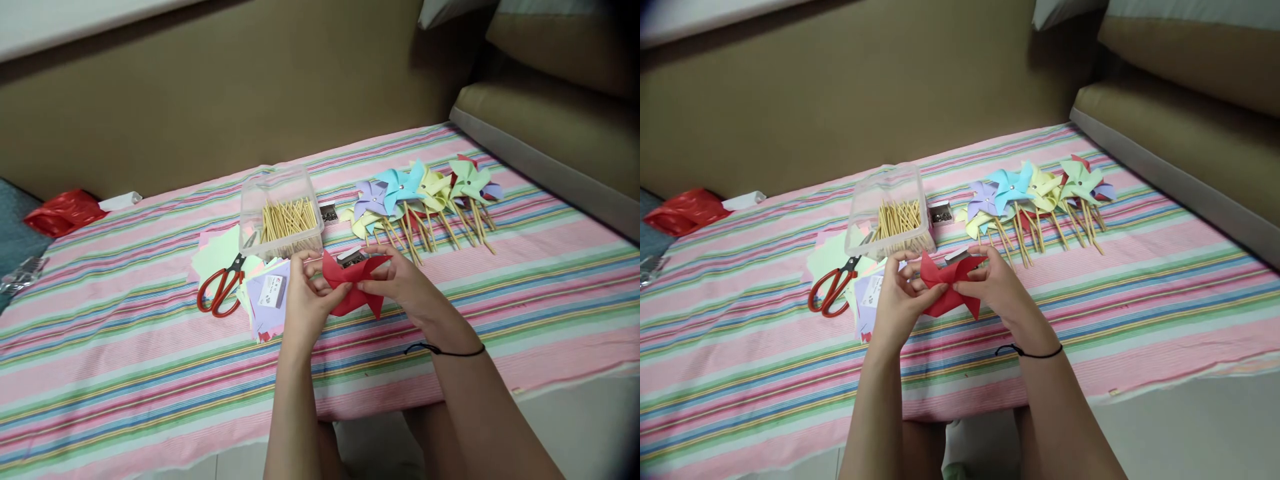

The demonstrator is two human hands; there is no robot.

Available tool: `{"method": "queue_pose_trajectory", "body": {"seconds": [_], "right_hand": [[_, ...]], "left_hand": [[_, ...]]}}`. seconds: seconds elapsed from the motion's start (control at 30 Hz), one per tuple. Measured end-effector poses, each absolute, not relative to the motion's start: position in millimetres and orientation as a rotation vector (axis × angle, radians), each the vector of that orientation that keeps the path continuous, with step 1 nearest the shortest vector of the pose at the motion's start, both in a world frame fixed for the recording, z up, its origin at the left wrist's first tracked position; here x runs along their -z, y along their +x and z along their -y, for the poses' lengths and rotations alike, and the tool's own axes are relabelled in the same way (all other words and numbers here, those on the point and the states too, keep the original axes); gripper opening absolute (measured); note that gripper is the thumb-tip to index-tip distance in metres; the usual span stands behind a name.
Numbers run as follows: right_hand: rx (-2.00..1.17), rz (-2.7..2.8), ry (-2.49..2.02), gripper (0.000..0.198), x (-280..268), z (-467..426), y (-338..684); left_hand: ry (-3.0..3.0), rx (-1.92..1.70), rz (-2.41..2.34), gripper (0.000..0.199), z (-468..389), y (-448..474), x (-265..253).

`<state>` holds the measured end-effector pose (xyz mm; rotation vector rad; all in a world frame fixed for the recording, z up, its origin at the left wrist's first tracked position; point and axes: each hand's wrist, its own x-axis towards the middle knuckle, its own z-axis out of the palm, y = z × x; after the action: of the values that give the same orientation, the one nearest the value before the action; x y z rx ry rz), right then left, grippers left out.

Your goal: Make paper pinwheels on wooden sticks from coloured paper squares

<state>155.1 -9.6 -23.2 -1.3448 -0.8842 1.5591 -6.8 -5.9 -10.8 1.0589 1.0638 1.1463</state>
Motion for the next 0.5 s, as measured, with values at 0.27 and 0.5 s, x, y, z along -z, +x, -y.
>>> {"method": "queue_pose_trajectory", "body": {"seconds": [0.27, 0.5], "right_hand": [[-1.513, 0.920, -1.361, 0.065, 23.4, 10.7, 153.2], [-1.506, 0.946, -1.352, 0.062, 22.9, 10.8, 153.3]], "left_hand": [[1.036, -1.120, -1.113, 0.062, 6.3, -7.1, 9.3], [1.026, -1.105, -1.137, 0.062, 6.0, -7.6, 10.8]]}}
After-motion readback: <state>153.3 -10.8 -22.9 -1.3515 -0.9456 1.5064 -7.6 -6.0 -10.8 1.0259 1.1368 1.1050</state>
